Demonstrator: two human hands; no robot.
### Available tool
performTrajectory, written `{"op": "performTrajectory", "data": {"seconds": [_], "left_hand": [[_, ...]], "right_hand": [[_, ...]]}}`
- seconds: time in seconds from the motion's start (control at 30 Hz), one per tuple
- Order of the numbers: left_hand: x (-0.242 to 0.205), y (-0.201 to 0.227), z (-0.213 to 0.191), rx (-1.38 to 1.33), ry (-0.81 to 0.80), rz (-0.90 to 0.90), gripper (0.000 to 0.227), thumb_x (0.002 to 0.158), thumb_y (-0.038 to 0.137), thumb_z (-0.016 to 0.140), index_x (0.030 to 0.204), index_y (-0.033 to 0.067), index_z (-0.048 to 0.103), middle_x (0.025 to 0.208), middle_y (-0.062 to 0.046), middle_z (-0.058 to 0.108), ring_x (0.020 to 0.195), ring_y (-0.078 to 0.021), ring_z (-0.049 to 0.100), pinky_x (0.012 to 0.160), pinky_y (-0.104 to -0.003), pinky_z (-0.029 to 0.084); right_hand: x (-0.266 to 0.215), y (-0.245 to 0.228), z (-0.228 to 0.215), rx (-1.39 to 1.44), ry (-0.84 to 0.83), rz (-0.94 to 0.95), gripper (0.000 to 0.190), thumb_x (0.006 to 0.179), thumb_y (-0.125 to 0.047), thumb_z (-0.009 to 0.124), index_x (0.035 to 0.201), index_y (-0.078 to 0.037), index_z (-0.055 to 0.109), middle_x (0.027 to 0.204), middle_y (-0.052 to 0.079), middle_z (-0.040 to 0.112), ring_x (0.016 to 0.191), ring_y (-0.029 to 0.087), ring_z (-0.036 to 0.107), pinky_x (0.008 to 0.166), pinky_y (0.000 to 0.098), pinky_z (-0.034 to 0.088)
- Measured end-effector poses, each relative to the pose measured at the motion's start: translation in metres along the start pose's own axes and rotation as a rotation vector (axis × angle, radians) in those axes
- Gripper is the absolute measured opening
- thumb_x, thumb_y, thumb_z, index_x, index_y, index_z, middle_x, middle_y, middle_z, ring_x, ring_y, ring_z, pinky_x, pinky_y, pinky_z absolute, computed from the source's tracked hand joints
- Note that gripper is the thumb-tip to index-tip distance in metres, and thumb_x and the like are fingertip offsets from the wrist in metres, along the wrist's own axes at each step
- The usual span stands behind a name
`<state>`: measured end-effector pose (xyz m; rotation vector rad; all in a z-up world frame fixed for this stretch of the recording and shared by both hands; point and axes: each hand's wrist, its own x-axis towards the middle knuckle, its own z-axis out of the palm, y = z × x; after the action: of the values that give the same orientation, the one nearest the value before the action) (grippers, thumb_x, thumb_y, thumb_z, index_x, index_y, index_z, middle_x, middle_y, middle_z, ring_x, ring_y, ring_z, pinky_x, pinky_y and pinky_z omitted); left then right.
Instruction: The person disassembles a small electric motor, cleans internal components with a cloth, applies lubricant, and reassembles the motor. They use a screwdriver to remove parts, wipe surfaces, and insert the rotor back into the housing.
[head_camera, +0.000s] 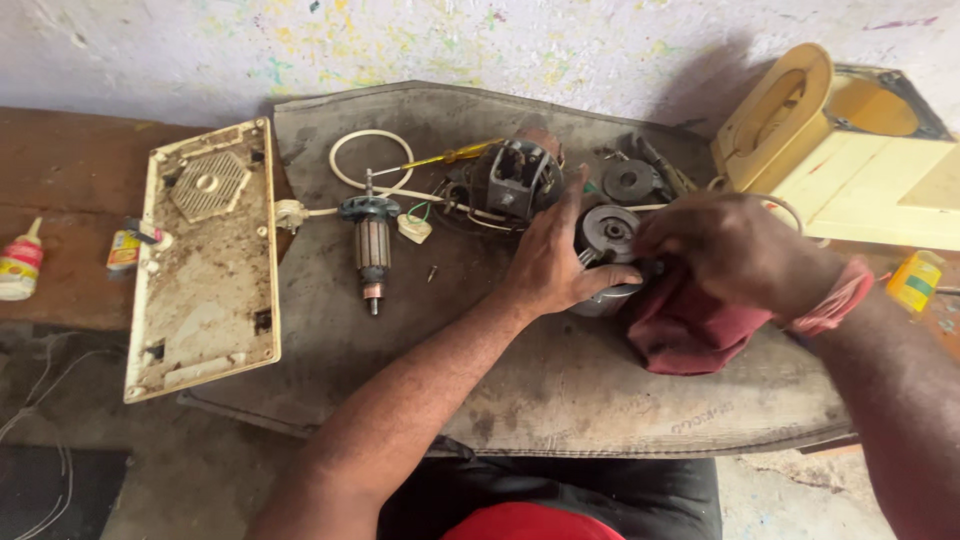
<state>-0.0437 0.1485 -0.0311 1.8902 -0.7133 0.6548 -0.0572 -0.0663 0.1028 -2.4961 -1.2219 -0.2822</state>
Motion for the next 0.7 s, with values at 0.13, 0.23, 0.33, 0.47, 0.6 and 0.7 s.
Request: {"op": "performTrajectory", "data": {"seconds": [0.13, 0.23, 0.33, 0.47, 0.6, 0.7], "left_hand": [[0.0, -0.003, -0.001, 0.022, 0.002, -0.001, 0.13, 0.074, 0.062, 0.087, 0.162, -0.0053, 0.019, 0.141, -0.024, 0.061, 0.133, -0.0404, 0.063, 0.115, -0.048, 0.05], [0.001, -0.004, 0.002, 0.024, -0.024, -0.008, 0.128, 0.075, 0.061, 0.086, 0.161, -0.0057, 0.019, 0.139, -0.023, 0.062, 0.13, -0.0396, 0.064, 0.113, -0.048, 0.05], [0.001, -0.004, 0.001, 0.04, -0.013, 0.034, 0.126, 0.076, 0.06, 0.086, 0.161, -0.0051, 0.02, 0.138, -0.022, 0.062, 0.128, -0.0387, 0.064, 0.111, -0.048, 0.051], [0.001, -0.003, 0.002, 0.02, 0.002, 0.045, 0.126, 0.078, 0.061, 0.086, 0.163, -0.0043, 0.02, 0.138, -0.02, 0.064, 0.129, -0.0371, 0.065, 0.112, -0.047, 0.053], [0.0, -0.002, -0.001, 0.008, -0.025, -0.003, 0.129, 0.074, 0.064, 0.085, 0.162, -0.0054, 0.02, 0.137, -0.019, 0.065, 0.127, -0.0364, 0.066, 0.11, -0.046, 0.053], [0.0, -0.005, 0.0, 0.006, -0.027, 0.01, 0.13, 0.074, 0.068, 0.083, 0.162, -0.0055, 0.021, 0.139, -0.019, 0.064, 0.129, -0.0378, 0.065, 0.112, -0.048, 0.052]], "right_hand": [[0.01, -0.017, 0.002, -0.042, 0.237, -0.01, 0.019, 0.091, 0.004, 0.066, 0.105, -0.001, 0.077, 0.106, 0.015, 0.072, 0.098, 0.029, 0.069, 0.085, 0.0379, 0.06], [0.023, -0.025, 0.026, -0.137, 0.212, 0.009, 0.019, 0.093, 0.008, 0.063, 0.101, -0.002, 0.078, 0.098, 0.014, 0.069, 0.092, 0.029, 0.066, 0.073, 0.0363, 0.058], [0.035, -0.019, 0.04, -0.198, 0.222, -0.033, 0.016, 0.084, 0.003, 0.067, 0.097, -0.001, 0.076, 0.091, 0.014, 0.068, 0.087, 0.033, 0.064, 0.074, 0.0416, 0.056], [0.036, -0.009, 0.032, -0.056, 0.07, -0.116, 0.007, 0.083, 0.003, 0.068, 0.088, 0.0, 0.071, 0.087, 0.012, 0.067, 0.086, 0.032, 0.065, 0.078, 0.0425, 0.056], [0.037, -0.011, 0.015, 0.041, 0.008, -0.234, 0.01, 0.08, 0.002, 0.07, 0.089, -0.002, 0.073, 0.087, 0.009, 0.068, 0.087, 0.031, 0.065, 0.077, 0.0414, 0.056], [0.044, -0.01, 0.013, -0.013, -0.028, -0.274, 0.01, 0.076, 0.0, 0.073, 0.086, -0.004, 0.074, 0.085, 0.01, 0.068, 0.088, 0.033, 0.064, 0.074, 0.042, 0.055]]}}
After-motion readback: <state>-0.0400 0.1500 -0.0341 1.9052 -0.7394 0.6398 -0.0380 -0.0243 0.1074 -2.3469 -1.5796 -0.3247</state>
